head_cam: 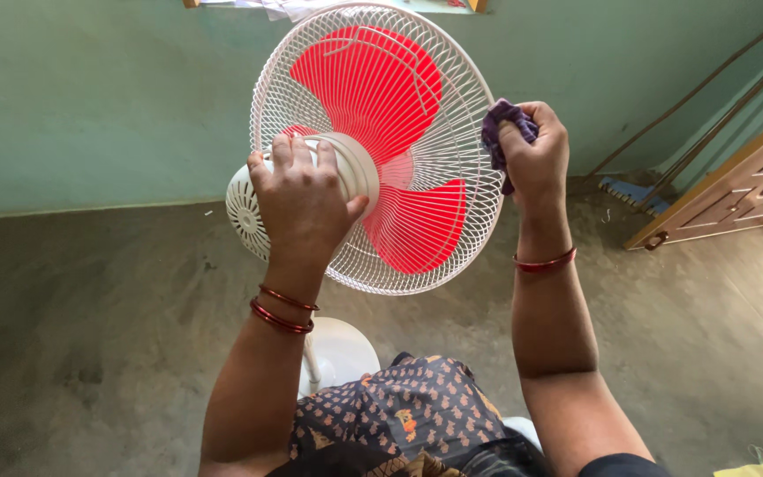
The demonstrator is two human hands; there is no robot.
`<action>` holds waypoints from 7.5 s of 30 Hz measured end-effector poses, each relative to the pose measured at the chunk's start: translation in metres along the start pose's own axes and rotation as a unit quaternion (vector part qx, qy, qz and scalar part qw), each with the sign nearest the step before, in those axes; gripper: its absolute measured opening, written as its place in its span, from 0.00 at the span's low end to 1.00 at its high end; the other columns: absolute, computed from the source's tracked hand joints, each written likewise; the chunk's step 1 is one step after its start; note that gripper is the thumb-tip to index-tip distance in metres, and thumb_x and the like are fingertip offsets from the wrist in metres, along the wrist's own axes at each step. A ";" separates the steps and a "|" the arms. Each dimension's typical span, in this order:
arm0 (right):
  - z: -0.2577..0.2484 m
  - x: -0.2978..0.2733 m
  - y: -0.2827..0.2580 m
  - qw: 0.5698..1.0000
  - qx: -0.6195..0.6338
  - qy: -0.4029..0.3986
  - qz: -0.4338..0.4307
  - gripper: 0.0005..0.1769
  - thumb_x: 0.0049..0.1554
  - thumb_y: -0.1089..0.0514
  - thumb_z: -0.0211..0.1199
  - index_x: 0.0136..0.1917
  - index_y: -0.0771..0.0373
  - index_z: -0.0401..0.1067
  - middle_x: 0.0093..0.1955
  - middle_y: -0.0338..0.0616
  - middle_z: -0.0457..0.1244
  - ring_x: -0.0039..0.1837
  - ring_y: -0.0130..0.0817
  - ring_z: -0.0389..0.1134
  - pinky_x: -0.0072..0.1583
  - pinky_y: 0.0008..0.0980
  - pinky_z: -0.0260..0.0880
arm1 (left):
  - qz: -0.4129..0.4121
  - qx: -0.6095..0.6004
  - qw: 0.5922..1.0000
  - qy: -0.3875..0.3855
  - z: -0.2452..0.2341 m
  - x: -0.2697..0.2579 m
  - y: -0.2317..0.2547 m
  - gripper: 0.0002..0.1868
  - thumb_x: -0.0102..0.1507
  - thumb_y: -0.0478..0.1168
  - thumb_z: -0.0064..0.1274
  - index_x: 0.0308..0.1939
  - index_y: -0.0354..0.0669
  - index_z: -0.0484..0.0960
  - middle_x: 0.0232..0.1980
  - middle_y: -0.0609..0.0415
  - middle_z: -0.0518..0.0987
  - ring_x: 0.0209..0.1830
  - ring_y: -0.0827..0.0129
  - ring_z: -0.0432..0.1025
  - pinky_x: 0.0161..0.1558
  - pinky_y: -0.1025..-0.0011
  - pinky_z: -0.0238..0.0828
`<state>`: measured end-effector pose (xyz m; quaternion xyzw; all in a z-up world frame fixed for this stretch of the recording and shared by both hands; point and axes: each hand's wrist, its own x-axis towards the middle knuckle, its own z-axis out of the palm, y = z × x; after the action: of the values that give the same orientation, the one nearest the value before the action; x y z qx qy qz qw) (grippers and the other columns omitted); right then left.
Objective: The person wipes the front grill, blades, and motor housing of a standing fan using a purple cloth. They rotate the fan head to access different areas and wipe the power cord.
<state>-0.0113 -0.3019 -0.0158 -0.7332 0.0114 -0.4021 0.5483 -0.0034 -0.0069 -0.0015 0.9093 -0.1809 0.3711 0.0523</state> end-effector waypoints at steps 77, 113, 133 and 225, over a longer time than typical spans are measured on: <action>0.110 -0.127 0.013 0.817 -0.434 -0.045 -0.378 0.27 0.64 0.65 0.53 0.76 0.67 0.66 0.79 0.52 0.57 0.81 0.48 0.55 0.80 0.52 0.48 | -0.017 -0.121 0.989 0.080 0.021 -0.001 -0.020 0.26 0.65 0.54 0.60 0.61 0.43 0.82 0.67 0.44 0.77 0.74 0.52 0.63 0.71 0.46 0.56; 0.139 -0.214 0.024 0.952 -0.087 -0.168 -0.239 0.22 0.57 0.71 0.61 0.64 0.61 0.76 0.74 0.52 0.62 0.71 0.50 0.66 0.70 0.42 0.70 | -0.151 -0.456 0.849 0.222 0.082 -0.080 -0.070 0.37 0.77 0.63 0.32 0.76 0.35 0.61 0.77 0.36 0.62 0.79 0.45 0.59 0.78 0.54 0.55; 0.091 -0.132 -0.038 0.951 -0.107 0.020 -0.291 0.22 0.61 0.69 0.62 0.69 0.65 0.71 0.73 0.56 0.61 0.74 0.54 0.64 0.74 0.46 0.66 | -0.165 -0.506 0.840 -0.101 0.067 -0.112 -0.009 0.13 0.72 0.46 0.50 0.46 0.40 0.85 0.30 0.46 0.82 0.28 0.59 0.77 0.34 0.63 0.72; 0.141 -0.104 -0.053 0.943 -0.265 -0.069 -0.191 0.17 0.59 0.54 0.67 0.57 0.66 0.78 0.65 0.52 0.60 0.62 0.47 0.67 0.59 0.42 0.73 | 0.067 -0.800 0.596 0.017 -0.080 -0.002 -0.167 0.16 0.76 0.56 0.43 0.48 0.49 0.70 0.35 0.48 0.78 0.19 0.76 0.64 0.18 0.80 0.48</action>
<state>-0.0192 -0.1207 -0.0430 -0.8663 -0.0605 -0.4303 0.2465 0.0043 0.1667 0.0610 0.4817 -0.4648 0.0959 0.7367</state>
